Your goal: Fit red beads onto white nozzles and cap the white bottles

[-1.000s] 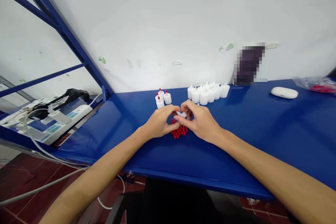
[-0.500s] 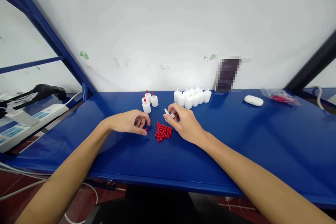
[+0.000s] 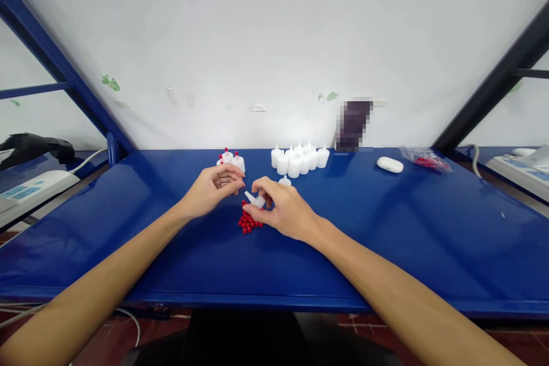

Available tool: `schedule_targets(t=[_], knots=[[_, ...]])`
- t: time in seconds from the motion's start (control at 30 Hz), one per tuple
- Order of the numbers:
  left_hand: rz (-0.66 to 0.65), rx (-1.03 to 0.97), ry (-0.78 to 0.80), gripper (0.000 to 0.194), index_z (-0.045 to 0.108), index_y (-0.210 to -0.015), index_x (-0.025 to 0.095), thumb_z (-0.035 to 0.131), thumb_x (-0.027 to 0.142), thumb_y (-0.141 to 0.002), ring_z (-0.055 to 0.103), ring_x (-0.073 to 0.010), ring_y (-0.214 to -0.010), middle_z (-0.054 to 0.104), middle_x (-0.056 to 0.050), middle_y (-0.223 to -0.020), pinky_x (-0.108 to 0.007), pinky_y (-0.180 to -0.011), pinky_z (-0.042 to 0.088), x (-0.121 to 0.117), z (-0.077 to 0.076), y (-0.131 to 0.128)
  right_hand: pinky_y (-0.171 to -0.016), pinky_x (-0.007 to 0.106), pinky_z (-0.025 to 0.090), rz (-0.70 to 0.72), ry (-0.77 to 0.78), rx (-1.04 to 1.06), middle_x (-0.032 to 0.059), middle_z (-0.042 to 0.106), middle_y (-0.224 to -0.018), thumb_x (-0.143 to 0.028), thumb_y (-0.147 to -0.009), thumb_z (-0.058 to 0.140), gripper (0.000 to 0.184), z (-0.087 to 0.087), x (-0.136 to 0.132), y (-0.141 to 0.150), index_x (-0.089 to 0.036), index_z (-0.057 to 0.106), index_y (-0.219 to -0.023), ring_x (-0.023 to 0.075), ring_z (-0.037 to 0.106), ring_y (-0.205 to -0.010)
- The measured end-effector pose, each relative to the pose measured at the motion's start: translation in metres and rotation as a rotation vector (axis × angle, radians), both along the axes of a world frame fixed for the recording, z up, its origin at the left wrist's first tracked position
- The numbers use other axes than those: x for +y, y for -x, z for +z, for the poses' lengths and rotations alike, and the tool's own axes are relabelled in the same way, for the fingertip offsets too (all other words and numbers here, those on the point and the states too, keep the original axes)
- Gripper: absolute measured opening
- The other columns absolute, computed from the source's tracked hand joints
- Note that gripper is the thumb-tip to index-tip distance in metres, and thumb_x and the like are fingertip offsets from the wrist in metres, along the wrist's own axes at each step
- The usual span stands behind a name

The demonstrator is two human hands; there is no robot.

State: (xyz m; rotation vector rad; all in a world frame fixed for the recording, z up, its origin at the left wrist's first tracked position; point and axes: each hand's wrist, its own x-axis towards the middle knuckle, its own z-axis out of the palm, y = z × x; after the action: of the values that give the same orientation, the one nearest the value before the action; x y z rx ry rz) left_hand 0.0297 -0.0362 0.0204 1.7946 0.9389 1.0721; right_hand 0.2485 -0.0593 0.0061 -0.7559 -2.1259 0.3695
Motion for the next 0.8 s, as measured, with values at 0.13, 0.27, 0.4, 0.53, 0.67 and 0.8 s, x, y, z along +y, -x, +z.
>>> schedule_targets(t=[0.13, 0.27, 0.4, 0.53, 0.67, 0.8], knots=[[0.002, -0.159, 0.028, 0.029, 0.066, -0.101, 0.014, 0.065, 0.039, -0.087, 0.065, -0.013, -0.07, 0.073, -0.008, -0.088, -0.022, -0.059, 0.046, -0.004, -0.005, -0.016, -0.056, 0.024, 0.044, 0.014, -0.084, -0.019, -0.0021, 0.058, -0.07, -0.035, -0.087, 0.065, 0.019, 0.0, -0.001, 0.001, -0.022, 0.051, -0.085, 0.0113, 0.054, -0.058], [-0.006, -0.193, 0.088, 0.031, 0.067, -0.096, 0.013, 0.07, 0.042, -0.084, 0.067, -0.0157, -0.074, 0.075, -0.009, -0.085, -0.023, -0.06, 0.046, -0.01, -0.004, -0.021, -0.056, 0.024, 0.044, -0.039, -0.122, 0.011, -0.0014, 0.059, -0.069, -0.036, -0.088, 0.063, 0.02, 0.0, 0.0, 0.001, -0.022, 0.051, -0.08, 0.0114, 0.053, -0.057], [-0.021, -0.185, 0.076, 0.031, 0.067, -0.092, 0.014, 0.072, 0.043, -0.083, 0.066, -0.0152, -0.07, 0.075, -0.006, -0.08, -0.025, -0.064, 0.049, -0.013, -0.004, -0.023, -0.054, 0.024, 0.045, -0.043, -0.068, 0.043, -0.0021, 0.059, -0.067, -0.037, -0.088, 0.065, 0.021, 0.0, 0.001, 0.001, -0.022, 0.053, -0.079, 0.0111, 0.054, -0.056], [-0.044, -0.202, 0.06, 0.027, 0.067, -0.092, 0.014, 0.072, 0.04, -0.084, 0.068, -0.0158, -0.073, 0.075, -0.005, -0.079, -0.027, -0.069, 0.052, -0.015, -0.005, -0.023, -0.054, 0.024, 0.046, -0.044, -0.06, 0.058, -0.0023, 0.06, -0.065, -0.039, -0.088, 0.065, 0.022, 0.002, -0.001, 0.001, -0.022, 0.054, -0.078, 0.0114, 0.055, -0.055], [-0.073, -0.148, -0.023, 0.021, 0.066, -0.1, 0.016, 0.066, 0.034, -0.089, 0.069, -0.0177, -0.088, 0.074, -0.007, -0.095, -0.028, -0.078, 0.052, -0.021, -0.003, -0.021, -0.052, 0.023, 0.045, -0.083, -0.048, 0.119, -0.0031, 0.059, -0.063, -0.038, -0.088, 0.064, 0.022, 0.005, -0.002, 0.003, -0.022, 0.053, -0.076, 0.0104, 0.053, -0.053], [-0.072, 0.064, -0.252, 0.037, 0.059, -0.119, 0.02, 0.068, 0.025, -0.084, 0.062, -0.0205, -0.105, 0.066, -0.008, -0.116, -0.027, -0.077, 0.05, -0.028, -0.001, -0.02, -0.052, 0.023, 0.045, -0.112, 0.01, 0.183, -0.0035, 0.057, -0.063, -0.036, -0.088, 0.063, 0.021, 0.004, -0.001, 0.004, -0.022, 0.051, -0.076, 0.0105, 0.053, -0.054]])
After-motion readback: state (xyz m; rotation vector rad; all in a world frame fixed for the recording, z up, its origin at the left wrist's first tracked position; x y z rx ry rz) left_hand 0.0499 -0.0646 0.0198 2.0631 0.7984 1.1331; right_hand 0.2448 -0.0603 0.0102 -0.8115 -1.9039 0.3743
